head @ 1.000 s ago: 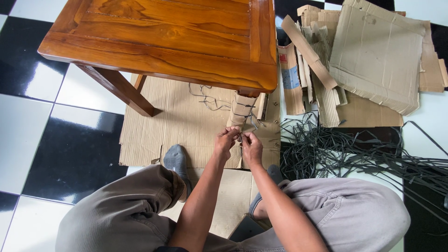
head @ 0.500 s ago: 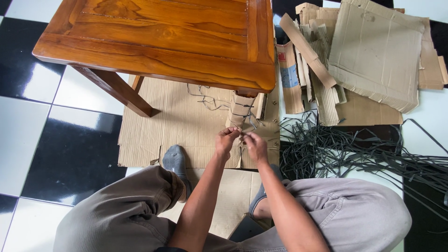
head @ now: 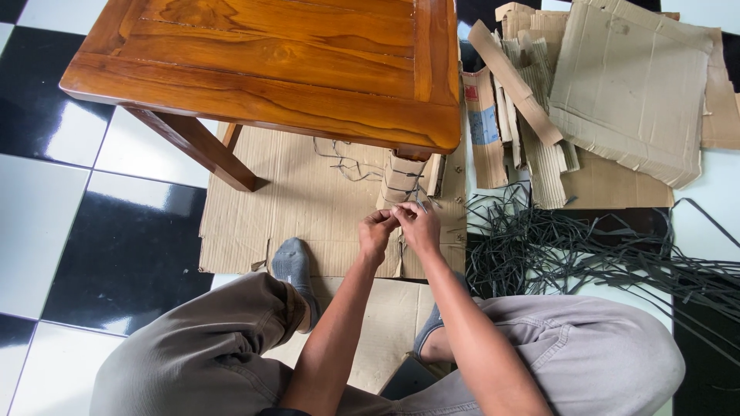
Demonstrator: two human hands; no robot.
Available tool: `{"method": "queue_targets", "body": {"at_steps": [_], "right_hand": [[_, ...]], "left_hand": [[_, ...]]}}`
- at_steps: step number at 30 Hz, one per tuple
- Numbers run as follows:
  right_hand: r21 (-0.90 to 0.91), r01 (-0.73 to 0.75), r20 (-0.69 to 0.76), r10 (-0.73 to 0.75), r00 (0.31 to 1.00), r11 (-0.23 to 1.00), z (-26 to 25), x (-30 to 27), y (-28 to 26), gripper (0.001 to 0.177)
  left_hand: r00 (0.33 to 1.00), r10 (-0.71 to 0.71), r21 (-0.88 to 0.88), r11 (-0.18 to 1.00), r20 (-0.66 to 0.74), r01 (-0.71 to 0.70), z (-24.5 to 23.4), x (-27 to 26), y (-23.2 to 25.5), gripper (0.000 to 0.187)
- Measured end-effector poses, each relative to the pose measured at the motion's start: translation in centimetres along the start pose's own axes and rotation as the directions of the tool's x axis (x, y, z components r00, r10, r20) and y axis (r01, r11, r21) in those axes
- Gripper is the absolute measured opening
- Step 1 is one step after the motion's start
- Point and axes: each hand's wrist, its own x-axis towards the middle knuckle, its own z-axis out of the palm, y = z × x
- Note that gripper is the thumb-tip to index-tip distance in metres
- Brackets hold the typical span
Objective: Wrapping a wooden table leg with cardboard and securing it with plastic ties
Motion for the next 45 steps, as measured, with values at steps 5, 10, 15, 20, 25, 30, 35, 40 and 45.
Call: {"method": "queue_targets", "body": {"at_steps": [5,10,15,20,25,30,35,40,45], "right_hand": [[0.110,-0.133,0.039,0.129,0.991,0.985,0.0,0.3,-1.1,0.027],[0.154,-0.201,0.054,0.195,0.979,0.968,0.0,0.3,-1.8,0.029],[0.185,-0.165,0.021,0.164,0.986,0.969,1.1,0.4,-0.8,0.020],[0.249,-0.060,-0.040,0.072,0.997,0.967,0.9,0.0,-1.2,0.018],[0.180,0.036,-0.050,-0.028,0.998,0.983,-1.2,-0.4,-2.8,0.015],[-0.027,0.184,-0.022,-0.185,0.982,0.982,-1.4,0.5,-1.8,0.005],[-0.061,0.313,-0.048,-0.316,0.948,0.948,-2.2,0.5,-2.2,0.004],[-0.027,0.364,-0.057,-0.365,0.929,0.931,-2.1,0.3,-1.5,0.003],[0.013,0.380,-0.029,-0.380,0.925,0.925,-3.0,-0.7,-1.4,0.005]], "left_hand": [[1.000,0.009,0.034,0.999,0.000,-0.009,0.1,-0.4,0.7,0.008],[1.000,0.016,0.055,0.998,-0.004,-0.016,-0.1,0.2,-0.2,0.007],[1.000,0.023,0.061,0.998,0.008,-0.023,0.4,-0.9,0.7,0.008],[0.997,0.082,0.146,0.986,-0.010,-0.079,-0.2,-0.8,1.1,0.017],[0.996,0.082,0.370,0.927,-0.041,-0.061,-1.0,-0.2,1.4,0.024],[0.986,0.165,0.545,0.829,-0.025,-0.125,-1.2,2.2,0.5,0.019],[0.985,0.173,0.584,0.802,-0.025,-0.126,-1.1,1.9,1.5,0.017],[0.986,0.164,0.581,0.804,-0.008,-0.129,-1.0,0.9,2.2,0.018],[0.995,0.100,0.568,0.818,0.025,-0.097,-0.5,0.3,0.7,0.018]]}}
